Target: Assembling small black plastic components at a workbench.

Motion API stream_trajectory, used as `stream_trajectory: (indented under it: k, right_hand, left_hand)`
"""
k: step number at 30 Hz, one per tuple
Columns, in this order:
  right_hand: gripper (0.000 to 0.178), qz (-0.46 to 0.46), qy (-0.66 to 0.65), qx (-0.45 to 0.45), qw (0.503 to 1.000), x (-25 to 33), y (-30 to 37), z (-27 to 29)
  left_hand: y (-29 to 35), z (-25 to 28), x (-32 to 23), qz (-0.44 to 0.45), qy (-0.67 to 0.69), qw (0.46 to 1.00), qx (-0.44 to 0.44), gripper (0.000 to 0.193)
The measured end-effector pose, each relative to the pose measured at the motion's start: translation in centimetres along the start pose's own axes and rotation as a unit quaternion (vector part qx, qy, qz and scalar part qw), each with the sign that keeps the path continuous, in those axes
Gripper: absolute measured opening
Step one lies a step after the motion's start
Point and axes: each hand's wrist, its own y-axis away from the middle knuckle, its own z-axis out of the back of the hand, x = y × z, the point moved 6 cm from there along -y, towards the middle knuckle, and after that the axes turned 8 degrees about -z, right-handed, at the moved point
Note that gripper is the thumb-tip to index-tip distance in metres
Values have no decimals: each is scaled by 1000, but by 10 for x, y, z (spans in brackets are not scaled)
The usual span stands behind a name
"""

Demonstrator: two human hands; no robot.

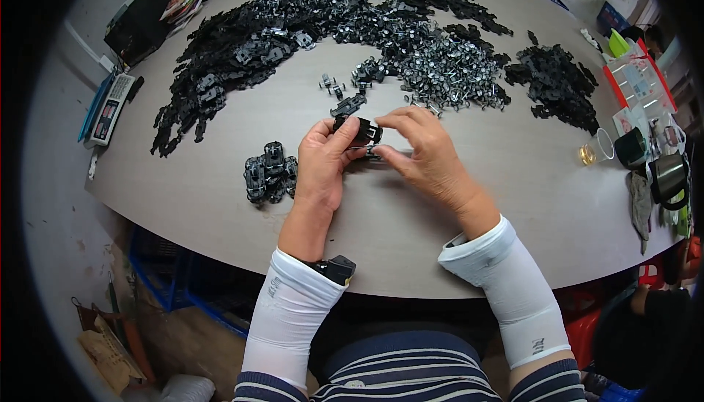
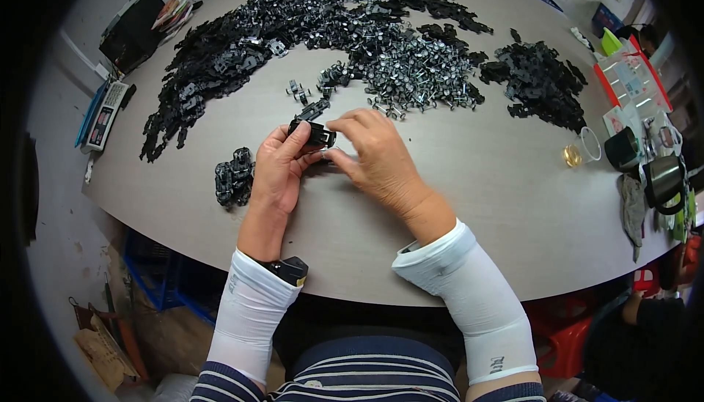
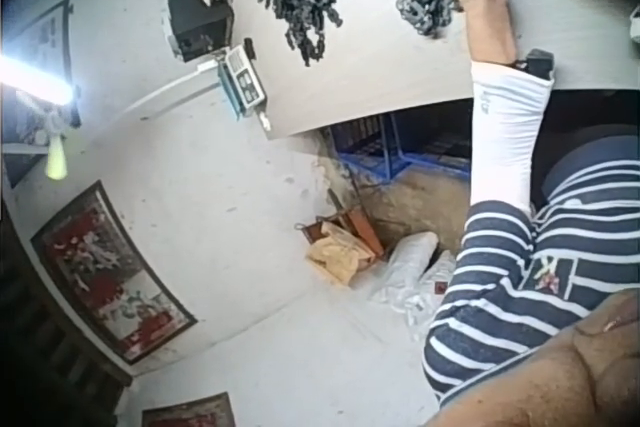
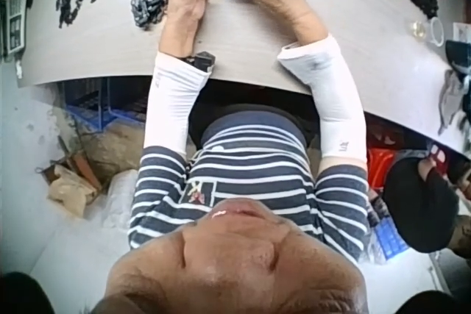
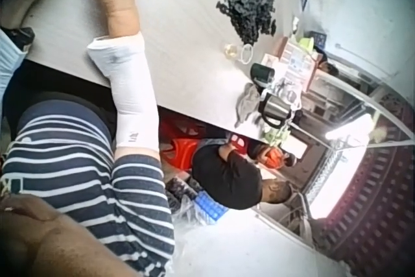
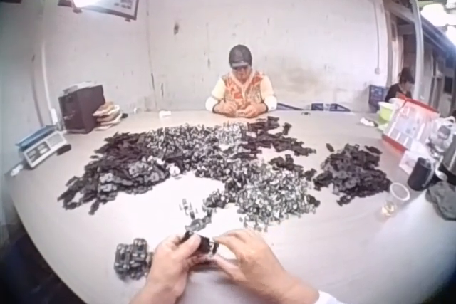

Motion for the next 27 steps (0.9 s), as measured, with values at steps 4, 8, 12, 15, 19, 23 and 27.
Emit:
stream_trajectory:
  k: [4, 8, 12, 15, 19, 23, 27]
  right_hand:
    - [31, 15, 3, 4, 1000, 5, 3, -4]
    - [35, 8, 0, 9, 1000, 5, 3, -2]
    - [35, 29, -2, -18, 999, 9, 4, 0]
    - [33, 32, 29, -22, 999, 6, 5, -1]
    - [33, 28, 12, -20, 999, 2, 5, -6]
    - [30, -8, -66, -43, 997, -1, 6, -5]
    - [29, -26, -82, -49, 995, -3, 6, -6]
  left_hand:
    - [2, 3, 5, 46, 50, 998, -1, 16]
    - [2, 2, 4, 44, 61, 997, 19, 17]
    - [2, 1, 0, 2, 37, 999, 9, 17]
    - [3, -1, -2, 4, 44, 999, 11, 17]
    - [4, 0, 2, 18, 69, 997, 24, 17]
    - [5, -5, 1, 29, 74, 996, 42, 16]
    - [6, -11, 0, 31, 85, 994, 53, 17]
